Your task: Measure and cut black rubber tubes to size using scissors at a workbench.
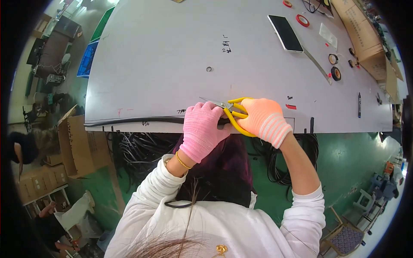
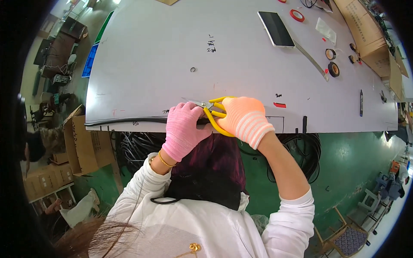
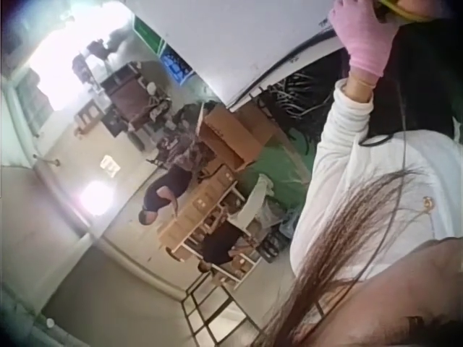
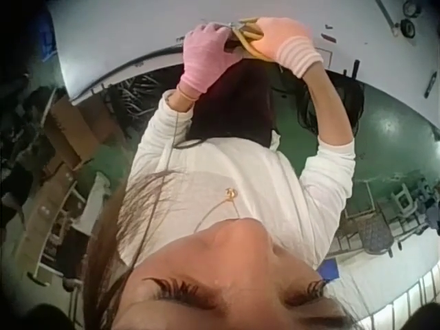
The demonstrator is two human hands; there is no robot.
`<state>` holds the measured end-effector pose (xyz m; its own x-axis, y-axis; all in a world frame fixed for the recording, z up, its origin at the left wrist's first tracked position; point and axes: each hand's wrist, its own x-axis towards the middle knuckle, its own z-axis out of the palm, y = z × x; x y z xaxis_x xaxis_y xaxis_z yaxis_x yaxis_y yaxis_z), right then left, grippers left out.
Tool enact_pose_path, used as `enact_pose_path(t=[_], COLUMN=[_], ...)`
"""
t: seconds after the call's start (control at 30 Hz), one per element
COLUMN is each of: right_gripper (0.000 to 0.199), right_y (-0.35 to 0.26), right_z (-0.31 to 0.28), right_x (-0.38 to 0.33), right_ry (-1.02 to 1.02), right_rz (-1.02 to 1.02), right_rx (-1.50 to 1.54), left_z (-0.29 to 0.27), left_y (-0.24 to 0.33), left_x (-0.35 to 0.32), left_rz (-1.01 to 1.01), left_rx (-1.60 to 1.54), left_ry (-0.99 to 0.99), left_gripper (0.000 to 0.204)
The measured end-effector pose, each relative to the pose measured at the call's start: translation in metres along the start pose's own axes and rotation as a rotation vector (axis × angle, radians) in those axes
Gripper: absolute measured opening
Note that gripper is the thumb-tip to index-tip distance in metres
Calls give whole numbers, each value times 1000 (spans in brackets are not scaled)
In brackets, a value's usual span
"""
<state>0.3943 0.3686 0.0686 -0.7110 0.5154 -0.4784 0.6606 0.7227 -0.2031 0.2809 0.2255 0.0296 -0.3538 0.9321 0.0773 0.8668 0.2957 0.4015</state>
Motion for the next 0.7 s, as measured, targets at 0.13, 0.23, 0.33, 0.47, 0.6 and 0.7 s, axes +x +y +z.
enact_pose_path(t=[0.13,0.23,0.33,0.47,0.6,0.7], right_gripper=[30,25,26,26,23,47], right_y=[10,14,21,14,-16,-29], right_z=[17,26,36,79,147,193], right_x=[-15,-23,-44,-105,-149,-152], right_ry=[192,309,524,476,248,73], right_rz=[-98,-198,-263,-5,-219,-32], right_rx=[148,210,354,1435,1592,1912], left_z=[-5,-12,-21,-36,-51,-61], left_y=[-1,-2,-1,-2,3,12], left_x=[6,11,16,16,23,23], left_rz=[30,37,66,-6,-100,-168], left_rx=[-55,16,-127,-347,-543,-580], left_ry=[-7,-162,-270,-416,-594,-643], left_gripper=[29,29,27,22,18,20])
